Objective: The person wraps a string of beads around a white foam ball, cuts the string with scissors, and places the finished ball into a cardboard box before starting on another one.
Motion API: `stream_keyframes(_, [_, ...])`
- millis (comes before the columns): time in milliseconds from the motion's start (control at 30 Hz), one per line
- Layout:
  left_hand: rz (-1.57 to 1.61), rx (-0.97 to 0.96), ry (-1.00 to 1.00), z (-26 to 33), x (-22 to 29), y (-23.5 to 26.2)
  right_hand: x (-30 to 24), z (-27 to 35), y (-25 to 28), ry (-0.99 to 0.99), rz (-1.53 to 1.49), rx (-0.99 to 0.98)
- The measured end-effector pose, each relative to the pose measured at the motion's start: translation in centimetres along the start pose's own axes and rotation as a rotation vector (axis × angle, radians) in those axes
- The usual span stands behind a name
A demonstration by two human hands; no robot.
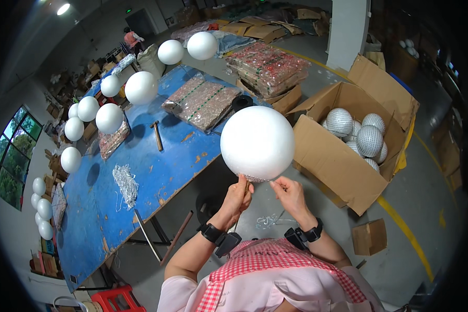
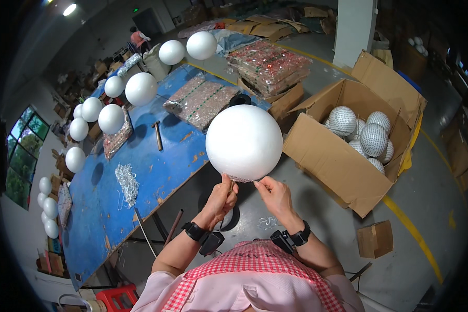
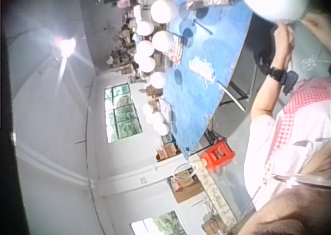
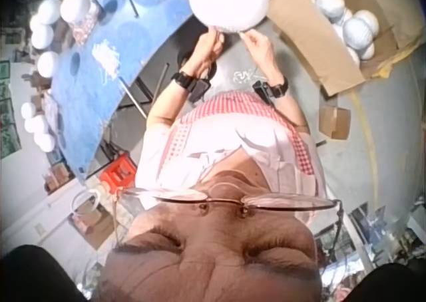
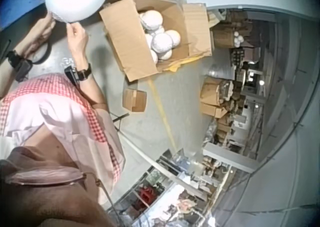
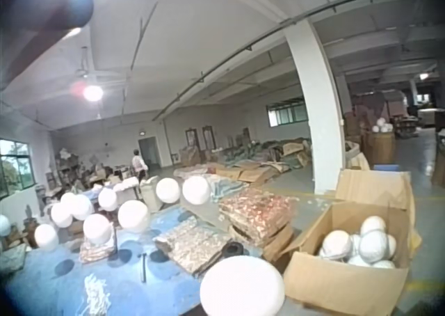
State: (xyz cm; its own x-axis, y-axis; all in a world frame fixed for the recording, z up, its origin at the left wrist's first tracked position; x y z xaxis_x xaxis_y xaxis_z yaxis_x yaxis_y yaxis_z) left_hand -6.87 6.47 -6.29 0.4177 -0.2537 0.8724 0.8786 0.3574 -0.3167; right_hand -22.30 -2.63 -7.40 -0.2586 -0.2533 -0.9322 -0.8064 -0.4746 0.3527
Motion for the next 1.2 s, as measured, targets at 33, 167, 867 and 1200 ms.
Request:
stream_keyframes(33, [-0.029, 0.01, -0.001, 0.1, 0.1, 0.0, 0.0, 0.0, 0.0, 0.011, -0.029, 0.019])
stream_keyframes(167, [-0.065, 0.095, -0.034, 0.2, 0.3, 0.3, -1.6, 0.9, 0.4, 0.079, 0.022, 0.003])
stream_keyframes(867, [0.048, -0.045, 0.031, 0.3, 0.5, 0.4, -0.1, -0.3, -1.4, 0.04, -0.062, 0.041])
stream_keyframes(1200, [-0.299, 0.087, -0.191, -1.5, -0.8, 1.0, -0.3, -0.3, -2.4, 0.072, -0.071, 0.107])
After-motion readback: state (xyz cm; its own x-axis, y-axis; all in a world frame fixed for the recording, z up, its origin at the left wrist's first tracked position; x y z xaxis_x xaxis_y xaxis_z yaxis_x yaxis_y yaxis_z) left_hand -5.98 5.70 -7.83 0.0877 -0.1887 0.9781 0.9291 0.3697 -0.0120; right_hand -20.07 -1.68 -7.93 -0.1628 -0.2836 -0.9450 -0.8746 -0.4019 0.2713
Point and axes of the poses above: each hand's wrist, its own z-axis away from the middle knuckle, its own y-axis out of the back of the hand, x = y × z, the point moved 1 cm from there along -z, towards the middle knuckle, and after that the axes turned 1 degree about -x, right-handed, at the moved point
